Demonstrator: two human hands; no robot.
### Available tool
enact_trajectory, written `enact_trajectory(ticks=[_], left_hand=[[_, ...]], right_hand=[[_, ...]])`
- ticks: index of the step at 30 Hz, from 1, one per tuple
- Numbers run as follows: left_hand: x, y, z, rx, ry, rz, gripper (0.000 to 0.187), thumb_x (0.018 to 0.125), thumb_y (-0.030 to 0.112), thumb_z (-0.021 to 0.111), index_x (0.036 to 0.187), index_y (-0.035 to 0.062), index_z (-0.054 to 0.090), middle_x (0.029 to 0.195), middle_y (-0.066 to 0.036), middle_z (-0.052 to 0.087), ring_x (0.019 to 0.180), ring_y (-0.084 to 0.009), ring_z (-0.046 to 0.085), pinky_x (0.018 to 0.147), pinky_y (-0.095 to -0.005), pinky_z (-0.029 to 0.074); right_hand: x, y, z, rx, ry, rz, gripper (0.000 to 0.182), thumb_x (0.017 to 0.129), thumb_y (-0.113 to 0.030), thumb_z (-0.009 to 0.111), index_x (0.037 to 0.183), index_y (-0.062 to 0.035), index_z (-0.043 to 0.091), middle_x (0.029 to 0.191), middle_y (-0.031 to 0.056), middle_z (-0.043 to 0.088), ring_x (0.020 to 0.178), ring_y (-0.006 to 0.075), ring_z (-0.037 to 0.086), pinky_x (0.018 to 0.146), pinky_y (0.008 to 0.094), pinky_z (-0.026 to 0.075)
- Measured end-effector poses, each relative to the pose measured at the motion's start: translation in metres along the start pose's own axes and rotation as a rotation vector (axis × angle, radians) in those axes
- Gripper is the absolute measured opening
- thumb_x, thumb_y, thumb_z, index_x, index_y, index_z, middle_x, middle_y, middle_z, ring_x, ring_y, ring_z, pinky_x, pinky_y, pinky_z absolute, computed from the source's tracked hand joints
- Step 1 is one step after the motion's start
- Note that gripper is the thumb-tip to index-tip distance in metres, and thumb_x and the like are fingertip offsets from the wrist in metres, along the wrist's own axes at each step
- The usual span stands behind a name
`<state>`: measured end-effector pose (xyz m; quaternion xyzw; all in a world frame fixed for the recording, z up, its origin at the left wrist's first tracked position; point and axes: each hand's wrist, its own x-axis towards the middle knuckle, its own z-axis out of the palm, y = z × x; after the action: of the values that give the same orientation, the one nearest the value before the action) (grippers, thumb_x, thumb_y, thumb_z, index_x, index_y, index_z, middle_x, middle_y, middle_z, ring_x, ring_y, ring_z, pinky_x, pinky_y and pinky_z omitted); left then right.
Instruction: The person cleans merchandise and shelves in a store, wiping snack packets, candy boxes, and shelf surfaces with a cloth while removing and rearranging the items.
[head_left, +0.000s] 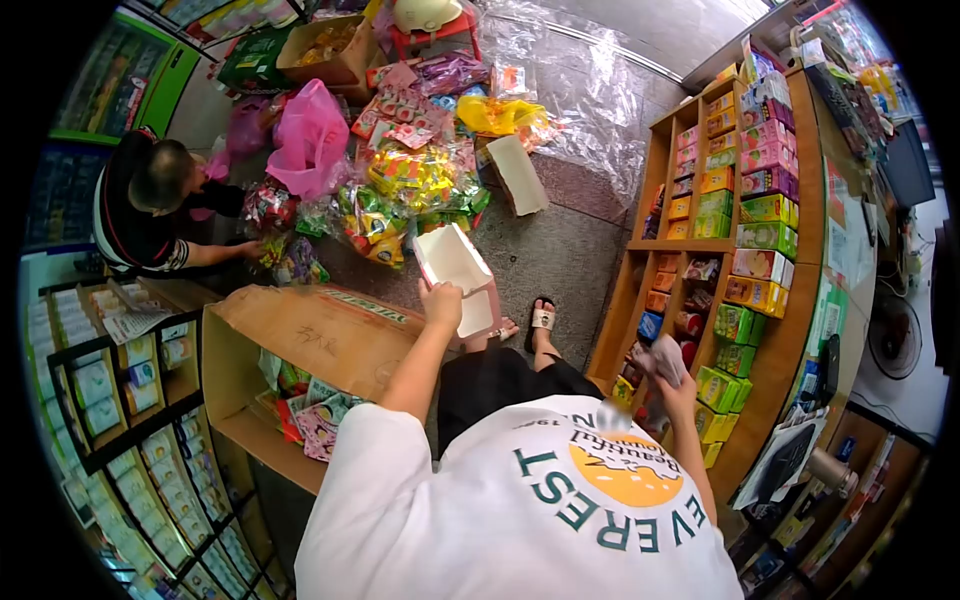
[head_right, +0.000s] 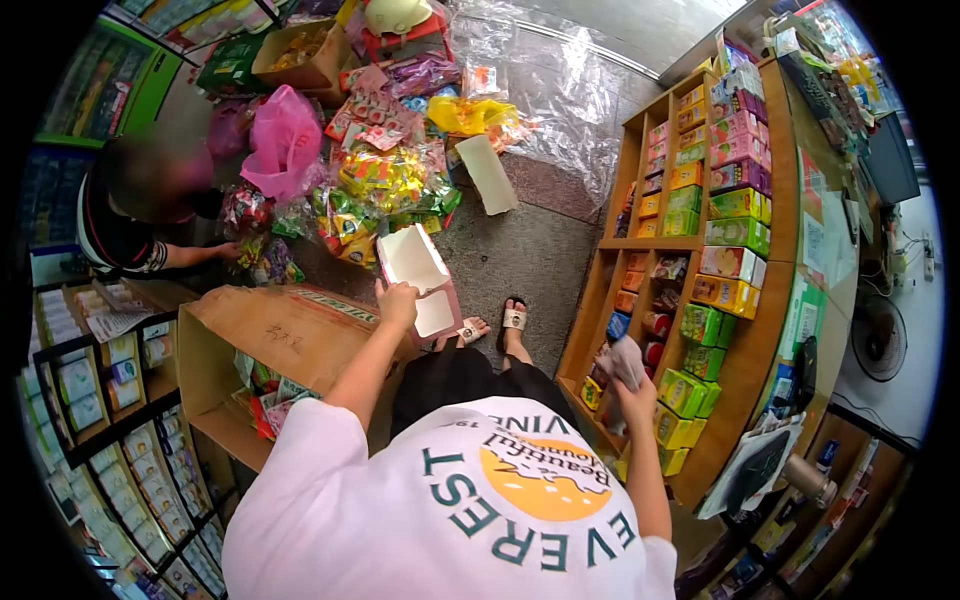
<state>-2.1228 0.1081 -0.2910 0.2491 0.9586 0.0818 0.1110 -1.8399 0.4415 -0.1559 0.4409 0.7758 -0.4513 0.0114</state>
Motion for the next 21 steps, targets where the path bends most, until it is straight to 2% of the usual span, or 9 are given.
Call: enact_trajectory(ticks=[2,4,5,7,8,9,13,15,21], left_hand=[[0.001,-0.026,0.013,-0.024,-0.135,0.044,0.017,0.073,0.013,0.048,0.068,0.0113,0.063,0.071,-0.01,0.06,0.074,-0.0249,0.058,0.084,-0.0451,0.035],[0.005,-0.04,0.04,-0.271,-0.105,-0.251,0.028,0.08,0.018,0.038,0.075,0.0058,0.063,0.083,-0.016,0.061,0.081,-0.0312,0.058,0.083,-0.0443,0.037],[-0.001,-0.053,0.054,0.047,-0.161,0.011,0.03,0.081,0.02,0.037,0.084,0.0057,0.063,0.087,-0.016,0.061,0.085,-0.0308,0.058,0.084,-0.0436,0.037],[0.001,-0.068,0.078,-0.191,0.257,0.074,0.031,0.082,0.019,0.037,0.094,0.0084,0.063,0.098,-0.014,0.06,0.096,-0.0271,0.055,0.089,-0.0444,0.033],[0.0,-0.064,0.051,-0.032,-0.294,-0.073,0.032,0.081,0.018,0.037,0.1,0.0104,0.061,0.101,-0.014,0.059,0.103,-0.0282,0.052,0.095,-0.0427,0.028],[-0.002,-0.058,0.031,0.095,-0.439,-0.109,0.027,0.079,0.013,0.04,0.093,0.0139,0.063,0.094,-0.01,0.062,0.095,-0.0267,0.057,0.093,-0.0445,0.029],[-0.012,-0.066,0.066,0.064,-0.358,-0.034,0.031,0.068,0.03,0.06,0.094,0.012,0.06,0.096,-0.016,0.06,0.094,-0.0268,0.057,0.092,-0.0428,0.033],[-0.012,-0.065,0.078,0.03,-0.878,0.146,0.046,0.065,0.037,0.063,0.101,0.0087,0.059,0.102,-0.018,0.058,0.097,-0.0279,0.055,0.089,-0.0383,0.038],[0.006,-0.025,0.111,0.076,-0.834,0.363,0.047,0.066,0.042,0.06,0.101,0.0099,0.061,0.104,-0.015,0.058,0.097,-0.03,0.054,0.085,-0.0362,0.042]], right_hand=[[-0.028,0.02,-0.001,0.074,0.044,0.079,0.032,0.069,-0.009,0.064,0.098,0.0033,0.058,0.087,0.0089,0.063,0.078,0.016,0.059,0.07,0.027,0.045],[-0.057,0.02,-0.002,0.219,0.073,0.159,0.029,0.067,-0.009,0.063,0.095,0.0005,0.059,0.085,0.0075,0.062,0.076,0.0161,0.058,0.07,0.028,0.046],[-0.065,0.038,0.001,0.004,0.196,0.137,0.037,0.063,-0.014,0.066,0.097,-0.0017,0.059,0.087,0.0079,0.062,0.079,0.018,0.059,0.073,0.0296,0.046],[-0.087,0.042,0.009,-0.046,0.352,0.135,0.045,0.057,-0.018,0.069,0.098,-0.0015,0.06,0.089,0.0134,0.063,0.085,0.0216,0.06,0.076,0.0314,0.045],[-0.101,0.033,0.008,-0.015,0.338,0.147,0.042,0.058,-0.012,0.067,0.097,0.0018,0.059,0.092,0.014,0.062,0.085,0.0202,0.06,0.077,0.0311,0.045],[-0.11,0.03,0.01,0.024,0.345,0.175,0.04,0.057,-0.012,0.068,0.093,0.0035,0.06,0.087,0.0143,0.063,0.081,0.0206,0.061,0.074,0.0312,0.046],[-0.133,0.047,0.02,0.081,0.399,0.216,0.035,0.058,-0.011,0.069,0.09,0.0015,0.061,0.081,0.0143,0.064,0.078,0.0215,0.062,0.069,0.0306,0.047],[-0.145,0.059,0.028,0.097,0.422,0.215,0.034,0.059,-0.011,0.069,0.09,0.0011,0.061,0.08,0.0138,0.064,0.076,0.0214,0.063,0.068,0.0303,0.048],[-0.215,0.041,0.026,0.157,0.454,0.461,0.033,0.058,-0.009,0.068,0.089,0.0016,0.061,0.082,0.0129,0.064,0.078,0.0203,0.063,0.07,0.0311,0.048]])
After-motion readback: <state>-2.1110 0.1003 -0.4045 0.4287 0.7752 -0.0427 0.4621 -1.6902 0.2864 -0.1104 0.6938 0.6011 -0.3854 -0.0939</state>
